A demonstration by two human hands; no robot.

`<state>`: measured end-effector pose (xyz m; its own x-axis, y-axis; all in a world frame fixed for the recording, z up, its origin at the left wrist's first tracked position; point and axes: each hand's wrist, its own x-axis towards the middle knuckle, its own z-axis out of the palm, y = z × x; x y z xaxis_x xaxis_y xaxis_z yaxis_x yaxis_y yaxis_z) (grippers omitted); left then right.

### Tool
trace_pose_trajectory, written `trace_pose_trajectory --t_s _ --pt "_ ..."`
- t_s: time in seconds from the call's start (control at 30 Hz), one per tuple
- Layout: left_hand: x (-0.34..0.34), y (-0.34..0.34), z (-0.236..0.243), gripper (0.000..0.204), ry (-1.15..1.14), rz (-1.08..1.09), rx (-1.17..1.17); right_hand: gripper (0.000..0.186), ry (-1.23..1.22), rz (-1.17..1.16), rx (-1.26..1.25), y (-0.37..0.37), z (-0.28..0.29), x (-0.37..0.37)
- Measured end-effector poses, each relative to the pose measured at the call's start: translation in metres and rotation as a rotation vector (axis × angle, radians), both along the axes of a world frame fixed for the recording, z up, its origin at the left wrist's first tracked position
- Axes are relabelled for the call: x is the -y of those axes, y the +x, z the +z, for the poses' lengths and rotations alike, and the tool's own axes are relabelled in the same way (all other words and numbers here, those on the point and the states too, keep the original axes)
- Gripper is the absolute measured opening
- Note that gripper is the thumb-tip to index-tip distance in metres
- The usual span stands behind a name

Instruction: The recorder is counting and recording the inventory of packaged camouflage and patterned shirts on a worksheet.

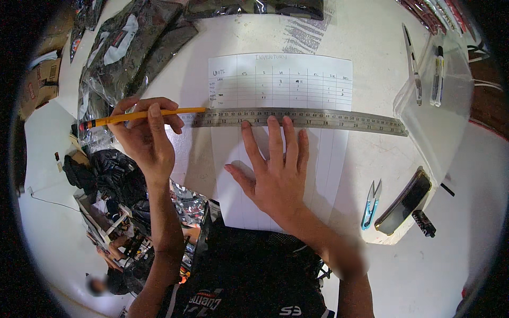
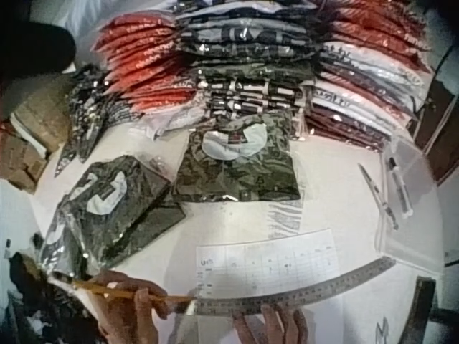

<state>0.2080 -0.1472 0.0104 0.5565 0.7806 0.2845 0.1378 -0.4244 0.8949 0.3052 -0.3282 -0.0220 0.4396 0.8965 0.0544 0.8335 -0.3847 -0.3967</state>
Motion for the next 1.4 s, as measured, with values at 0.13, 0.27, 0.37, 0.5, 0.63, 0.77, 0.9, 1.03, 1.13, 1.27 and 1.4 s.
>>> trace_pose_trajectory --t_s 0.13,0.27,0.37,0.5,0.63,0.77,0.9,1.03,1.13,1.27,1.4 --pt "0.0014 0.0004 0.0009 0.030 -0.078 -0.007 0.012 0.068 0.004 -0.007 -0.007 -0.0003 -0.0020 0.0006" --pt "-0.0003 0.0005 0.0018 0.032 -0.072 -0.017 -0.007 0.069 -0.003 -0.008 -0.024 -0.0005 -0.0004 -0.0001" --pt "-0.0011 0.0007 0.0038 0.032 -0.072 -0.012 -0.020 0.070 -0.003 -0.007 -0.024 0.0001 -0.0001 -0.0002" --pt "-0.0011 0.0007 0.0021 0.032 -0.061 -0.027 -0.011 0.071 0.001 -0.010 -0.017 -0.0004 -0.0006 -0.0003" --pt "-0.0013 0.0005 0.0019 0.032 -0.070 -0.023 -0.005 0.071 0.006 -0.007 -0.011 -0.0007 -0.0027 0.0004" --pt "-0.0029 0.0004 -0.0007 0.032 -0.054 -0.024 0.009 0.072 0.008 -0.006 -0.014 -0.0003 -0.0029 0.0008" --pt "-0.0024 -0.0008 0.0023 0.031 -0.057 -0.022 -0.017 0.071 0.001 0.002 -0.026 -0.0015 -0.0028 -0.0002" --pt "-0.0041 0.0010 0.0009 0.031 -0.054 -0.036 -0.017 0.070 0.005 -0.002 -0.019 -0.0002 -0.0016 0.0006" --pt "-0.0049 0.0030 0.0019 0.032 -0.043 -0.057 -0.004 0.070 0.003 -0.004 -0.023 -0.0001 -0.0008 0.0006" --pt "-0.0044 0.0040 0.0010 0.032 -0.028 -0.060 -0.025 0.073 -0.016 0.005 -0.036 -0.0012 -0.0029 0.0008" --pt "-0.0028 0.0072 0.0032 0.024 0.039 -0.078 -0.085 0.071 -0.007 0.006 -0.030 -0.0011 -0.0026 0.0013"
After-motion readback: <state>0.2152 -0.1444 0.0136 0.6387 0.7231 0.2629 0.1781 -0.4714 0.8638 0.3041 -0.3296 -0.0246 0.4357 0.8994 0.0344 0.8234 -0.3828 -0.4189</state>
